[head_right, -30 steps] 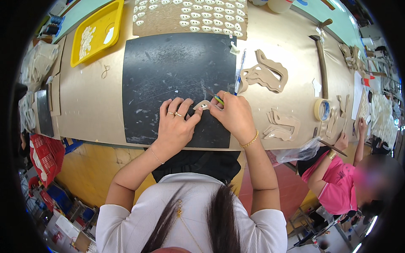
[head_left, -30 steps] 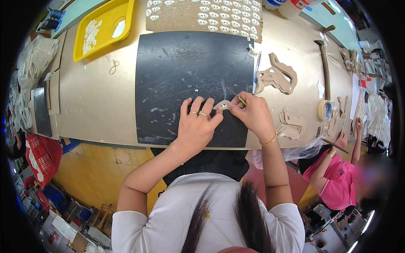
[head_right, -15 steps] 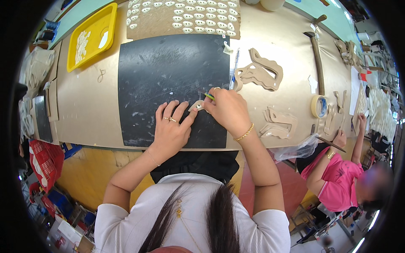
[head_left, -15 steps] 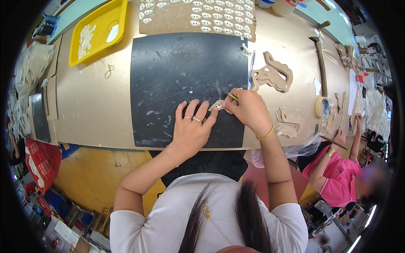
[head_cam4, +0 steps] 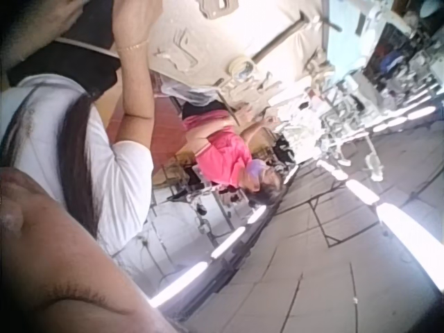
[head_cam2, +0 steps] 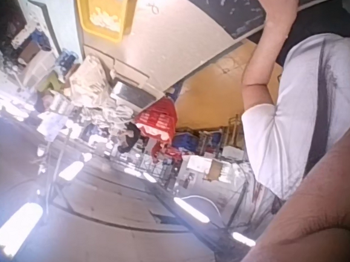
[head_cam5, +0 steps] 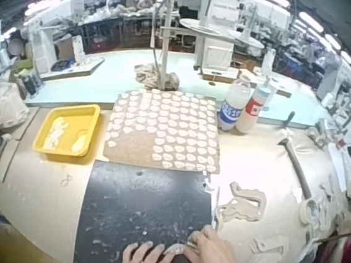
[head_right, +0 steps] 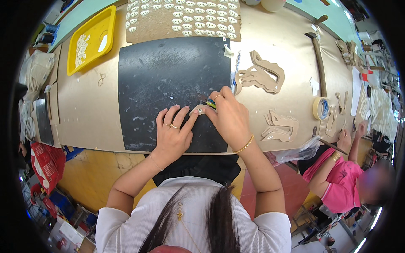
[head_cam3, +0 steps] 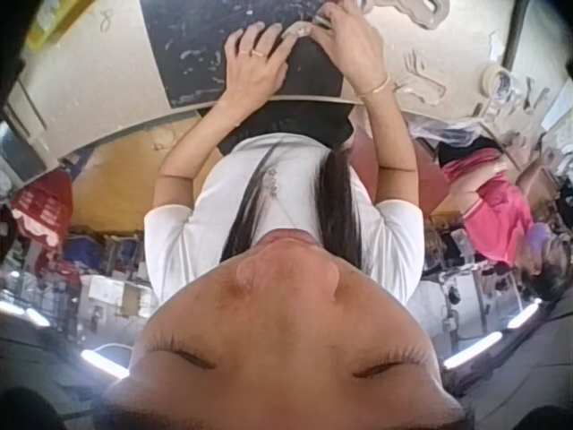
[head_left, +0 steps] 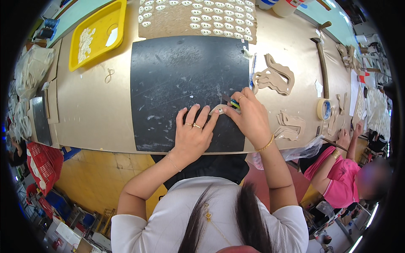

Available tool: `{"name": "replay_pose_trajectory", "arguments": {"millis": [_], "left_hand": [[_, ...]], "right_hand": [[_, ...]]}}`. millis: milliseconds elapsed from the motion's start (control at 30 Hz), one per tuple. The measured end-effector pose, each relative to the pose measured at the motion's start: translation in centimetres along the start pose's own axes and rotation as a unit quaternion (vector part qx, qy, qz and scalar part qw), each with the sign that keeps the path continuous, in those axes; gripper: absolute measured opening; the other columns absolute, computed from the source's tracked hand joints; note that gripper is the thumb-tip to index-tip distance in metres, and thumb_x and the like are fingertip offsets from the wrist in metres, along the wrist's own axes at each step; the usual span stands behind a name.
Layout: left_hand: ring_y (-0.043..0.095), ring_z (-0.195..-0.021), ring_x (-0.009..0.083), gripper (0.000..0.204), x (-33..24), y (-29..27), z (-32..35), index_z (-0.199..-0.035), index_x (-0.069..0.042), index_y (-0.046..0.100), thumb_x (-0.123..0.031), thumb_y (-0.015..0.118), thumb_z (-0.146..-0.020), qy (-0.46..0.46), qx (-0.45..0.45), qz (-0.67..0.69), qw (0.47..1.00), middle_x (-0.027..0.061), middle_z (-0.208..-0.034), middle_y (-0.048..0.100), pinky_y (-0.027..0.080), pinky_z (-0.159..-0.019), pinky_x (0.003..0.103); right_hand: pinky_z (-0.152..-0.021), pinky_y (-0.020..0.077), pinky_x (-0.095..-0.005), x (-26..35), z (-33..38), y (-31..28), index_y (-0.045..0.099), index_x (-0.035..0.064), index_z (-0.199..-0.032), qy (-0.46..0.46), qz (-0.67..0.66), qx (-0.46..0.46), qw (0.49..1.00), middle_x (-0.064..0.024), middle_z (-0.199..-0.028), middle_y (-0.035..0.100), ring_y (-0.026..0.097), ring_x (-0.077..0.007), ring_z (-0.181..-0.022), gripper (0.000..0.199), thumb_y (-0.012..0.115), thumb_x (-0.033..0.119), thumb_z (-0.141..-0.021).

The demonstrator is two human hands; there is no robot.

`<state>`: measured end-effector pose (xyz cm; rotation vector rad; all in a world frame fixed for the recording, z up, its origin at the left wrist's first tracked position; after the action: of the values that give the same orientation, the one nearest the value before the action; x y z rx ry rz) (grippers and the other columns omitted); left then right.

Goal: The person repeatedly picks small white fabric pieces from a board, trims their edges with a small blade on a black mat, and places the trimmed pieces into a yellow tray. The process is repeated continuously throughout the clip.

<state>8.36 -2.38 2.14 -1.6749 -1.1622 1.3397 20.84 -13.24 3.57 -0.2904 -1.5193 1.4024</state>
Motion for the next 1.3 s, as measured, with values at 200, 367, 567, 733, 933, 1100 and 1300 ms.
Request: {"name": "replay_pose_trajectory", "arguments": {"millis": [200, 367, 567, 733, 933, 1100, 1300], "left_hand": [[0.051, -0.123, 0.0312, 0.057, -0.7, 0.4, -0.4, -0.130, -0.010, 0.065, -0.011, 0.073, -0.074, -0.005, -0.015, -0.049, 0.999, 0.0106, -0.125, 0.058, 0.038, -0.104, 0.053], [0.050, -0.126, 0.0304, 0.063, -0.3, 0.5, 0.3, -0.136, -0.010, 0.061, -0.010, 0.073, -0.074, 0.006, -0.026, -0.014, 1.000, 0.0099, -0.126, 0.058, 0.038, -0.104, 0.053], [0.052, -0.127, 0.0306, 0.060, 0.1, 0.0, 0.6, -0.136, -0.007, 0.062, -0.012, 0.072, -0.077, 0.015, 0.007, 0.016, 1.000, 0.0112, -0.133, 0.058, 0.038, -0.106, 0.052], [0.051, -0.129, 0.0308, 0.059, 0.4, 0.1, 0.8, -0.135, -0.008, 0.063, -0.013, 0.073, -0.077, 0.019, 0.012, 0.017, 1.000, 0.0114, -0.135, 0.058, 0.038, -0.107, 0.052], [0.051, -0.129, 0.0306, 0.057, -0.1, -0.2, 0.7, -0.133, -0.008, 0.064, -0.015, 0.073, -0.077, 0.015, 0.007, -0.003, 1.000, 0.0114, -0.135, 0.057, 0.040, -0.105, 0.053], [0.051, -0.128, 0.0315, 0.051, -0.3, 0.1, 0.6, -0.129, -0.009, 0.065, -0.015, 0.071, -0.079, 0.018, -0.008, -0.019, 1.000, 0.0119, -0.134, 0.058, 0.040, -0.104, 0.053], [0.052, -0.127, 0.0320, 0.045, -0.1, -0.1, 0.5, -0.126, -0.011, 0.066, -0.017, 0.069, -0.081, 0.025, 0.000, -0.001, 1.000, 0.0127, -0.132, 0.058, 0.040, -0.104, 0.054]], "right_hand": [[-0.078, 0.0460, -0.0402, 1.0, 1.5, -0.3, 0.070, 0.0105, -0.104, -0.088, 0.028, -0.120, 0.988, -0.0066, -0.094, 0.056, 0.062, -0.0258, -0.084, 0.031, 0.080, 0.013, -0.075], [-0.085, 0.0389, -0.0389, 0.6, 3.9, 0.9, 0.074, 0.0169, -0.112, -0.202, 0.036, -0.140, 0.969, -0.0027, -0.099, 0.059, 0.057, -0.0192, -0.083, 0.046, 0.080, 0.009, -0.067], [-0.083, 0.0401, -0.0373, 0.6, 4.0, 1.2, 0.073, 0.0178, -0.114, -0.213, 0.073, -0.138, 0.965, -0.0026, -0.106, 0.062, 0.057, -0.0192, -0.084, 0.049, 0.080, 0.008, -0.067], [-0.082, 0.0406, -0.0360, 1.7, 3.8, 1.1, 0.072, 0.0171, -0.113, -0.192, 0.087, -0.122, 0.970, -0.0017, -0.107, 0.062, 0.059, -0.0186, -0.086, 0.046, 0.078, 0.005, -0.069], [-0.080, 0.0415, -0.0360, 0.5, 2.9, 0.8, 0.071, 0.0158, -0.111, -0.185, -0.015, -0.100, 0.978, 0.0002, -0.106, 0.063, 0.061, -0.0171, -0.086, 0.041, 0.075, 0.004, -0.071], [-0.078, 0.0422, -0.0361, 1.3, 2.9, 0.9, 0.072, 0.0158, -0.111, -0.199, 0.039, -0.094, 0.975, -0.0007, -0.107, 0.063, 0.062, -0.0194, -0.087, 0.040, 0.074, 0.002, -0.074], [-0.077, 0.0472, -0.0352, -1.3, 1.3, -0.6, 0.073, 0.0043, -0.105, -0.060, -0.114, -0.103, 0.986, -0.0102, -0.103, 0.059, 0.061, -0.0270, -0.087, 0.027, 0.080, 0.009, -0.080]]}}
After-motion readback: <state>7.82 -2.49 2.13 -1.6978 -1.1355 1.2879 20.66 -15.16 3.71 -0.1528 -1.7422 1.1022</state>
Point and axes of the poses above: each hand's wrist, its own z-axis away from the middle knuckle, its own y-axis out of the palm, x = y × z, the point moved 6 cm from there along -z, towards the middle knuckle
